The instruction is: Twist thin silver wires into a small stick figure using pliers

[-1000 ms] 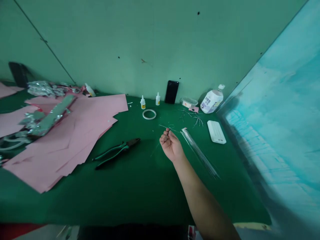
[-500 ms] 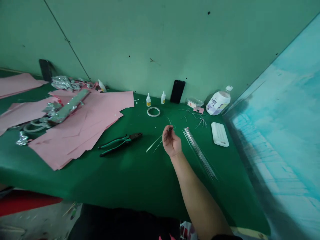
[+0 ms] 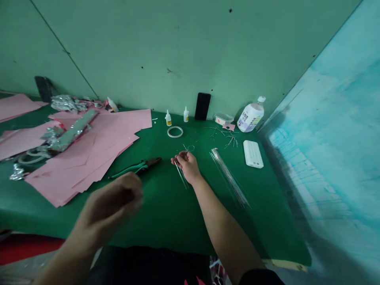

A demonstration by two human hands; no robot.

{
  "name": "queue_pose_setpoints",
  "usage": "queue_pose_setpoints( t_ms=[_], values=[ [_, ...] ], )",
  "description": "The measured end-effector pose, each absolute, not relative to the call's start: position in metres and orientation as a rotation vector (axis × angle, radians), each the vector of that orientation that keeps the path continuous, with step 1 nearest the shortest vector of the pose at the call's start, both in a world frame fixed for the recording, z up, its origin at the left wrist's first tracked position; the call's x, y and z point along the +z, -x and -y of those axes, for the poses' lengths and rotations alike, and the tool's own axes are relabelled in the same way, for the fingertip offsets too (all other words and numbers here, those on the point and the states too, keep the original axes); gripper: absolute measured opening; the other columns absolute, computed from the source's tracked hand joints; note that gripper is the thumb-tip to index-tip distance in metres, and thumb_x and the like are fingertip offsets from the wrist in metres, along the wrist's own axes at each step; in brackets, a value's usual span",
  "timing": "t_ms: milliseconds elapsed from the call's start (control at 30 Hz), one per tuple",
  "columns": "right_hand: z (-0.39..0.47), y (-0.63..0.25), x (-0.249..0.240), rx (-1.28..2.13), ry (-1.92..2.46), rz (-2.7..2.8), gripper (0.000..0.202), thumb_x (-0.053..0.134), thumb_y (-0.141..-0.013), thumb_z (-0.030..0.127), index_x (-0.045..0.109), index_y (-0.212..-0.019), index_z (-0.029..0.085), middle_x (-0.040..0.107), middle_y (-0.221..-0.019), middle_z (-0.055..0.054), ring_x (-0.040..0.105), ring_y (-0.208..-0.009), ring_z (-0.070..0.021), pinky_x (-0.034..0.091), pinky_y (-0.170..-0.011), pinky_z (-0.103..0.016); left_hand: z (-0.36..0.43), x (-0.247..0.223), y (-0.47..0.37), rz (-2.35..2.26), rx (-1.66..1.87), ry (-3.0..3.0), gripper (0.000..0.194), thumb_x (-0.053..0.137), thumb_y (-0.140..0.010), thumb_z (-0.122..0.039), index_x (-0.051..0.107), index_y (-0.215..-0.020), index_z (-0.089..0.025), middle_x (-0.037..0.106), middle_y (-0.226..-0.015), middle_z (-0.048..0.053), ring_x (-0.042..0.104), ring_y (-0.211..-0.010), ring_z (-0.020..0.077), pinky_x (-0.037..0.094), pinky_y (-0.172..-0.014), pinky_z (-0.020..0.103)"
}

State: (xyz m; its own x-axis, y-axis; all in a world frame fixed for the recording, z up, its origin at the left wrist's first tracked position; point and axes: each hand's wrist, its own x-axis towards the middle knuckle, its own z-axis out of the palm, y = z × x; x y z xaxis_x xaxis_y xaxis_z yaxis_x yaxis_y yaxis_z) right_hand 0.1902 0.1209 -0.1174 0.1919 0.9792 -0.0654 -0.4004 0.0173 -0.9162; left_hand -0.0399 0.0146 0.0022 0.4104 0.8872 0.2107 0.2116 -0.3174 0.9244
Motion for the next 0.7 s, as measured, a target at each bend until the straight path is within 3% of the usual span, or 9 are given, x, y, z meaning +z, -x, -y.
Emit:
queue_pose_setpoints(
  t_ms=[100, 200, 333, 533, 600, 700],
  values=[
    [-0.121, -0.19, -0.118, 1.038, 1.195, 0.922, 0.017, 0.069, -0.08, 0.026, 0.061, -0.094, 0.02, 0.068, -0.083, -0.002, 0.07, -0.08, -0.0181, 0.058, -0.085, -0.04, -0.08, -0.006, -0.002, -0.986, 0.799, -1.843, 0.006, 0.065, -0.079, -0.02, 0.062, -0.076, -0.017, 0.043, -0.058, -0.005, 0.04, -0.052, 0.009, 0.034, -0.048, 0.021],
    [-0.12, -0.197, -0.118, 0.811, 1.4, 1.074, 0.028, 0.068, -0.079, 0.024, 0.066, -0.105, 0.017, 0.067, -0.085, -0.006, 0.066, -0.08, -0.0201, 0.055, -0.085, -0.042, -0.128, -0.034, -0.027, -1.055, 0.899, -1.876, 0.006, 0.061, -0.074, -0.013, 0.058, -0.071, -0.017, 0.039, -0.054, -0.007, 0.038, -0.049, 0.0085, 0.031, -0.048, 0.02],
    [-0.115, -0.207, -0.119, 0.565, 1.607, 1.212, 0.042, 0.065, -0.079, 0.02, 0.065, -0.121, 0.014, 0.066, -0.098, -0.012, 0.063, -0.083, -0.0218, 0.055, -0.083, -0.043, -0.166, -0.067, -0.038, -1.012, 1.009, -1.91, 0.01, 0.058, -0.074, -0.009, 0.06, -0.078, -0.018, 0.052, -0.072, -0.002, 0.046, -0.06, 0.0102, 0.037, -0.057, 0.022],
    [-0.111, -0.219, -0.111, 0.377, 1.851, 1.296, 0.055, 0.057, -0.075, 0.011, 0.059, -0.13, 0.016, 0.068, -0.106, -0.011, 0.067, -0.087, -0.0191, 0.056, -0.069, -0.031, -0.167, -0.088, -0.033, -0.801, 0.997, -1.988, 0.026, 0.05, -0.071, 0.003, 0.062, -0.081, -0.018, 0.054, -0.088, 0.002, 0.043, -0.061, 0.009, 0.035, -0.059, 0.024],
    [-0.107, -0.228, -0.101, 0.275, 1.958, 1.291, 0.048, 0.058, -0.077, 0.014, 0.062, -0.125, 0.018, 0.068, -0.11, -0.011, 0.066, -0.096, -0.0215, 0.055, -0.076, -0.034, -0.164, -0.087, -0.03, -0.716, 0.998, -1.911, 0.029, 0.05, -0.071, 0.004, 0.062, -0.084, -0.018, 0.052, -0.088, 0.002, 0.042, -0.062, 0.0092, 0.034, -0.058, 0.024],
    [-0.099, -0.245, -0.087, 0.05, 2.197, 1.192, 0.04, 0.056, -0.084, 0.02, 0.063, -0.122, 0.013, 0.062, -0.121, -0.018, 0.053, -0.119, -0.0318, 0.045, -0.097, -0.048, -0.163, -0.08, -0.027, -0.601, 0.944, -1.432, 0.025, 0.056, -0.073, 0.001, 0.056, -0.086, -0.02, 0.045, -0.077, -0.002, 0.039, -0.06, 0.009, 0.031, -0.053, 0.022]
  ],
)
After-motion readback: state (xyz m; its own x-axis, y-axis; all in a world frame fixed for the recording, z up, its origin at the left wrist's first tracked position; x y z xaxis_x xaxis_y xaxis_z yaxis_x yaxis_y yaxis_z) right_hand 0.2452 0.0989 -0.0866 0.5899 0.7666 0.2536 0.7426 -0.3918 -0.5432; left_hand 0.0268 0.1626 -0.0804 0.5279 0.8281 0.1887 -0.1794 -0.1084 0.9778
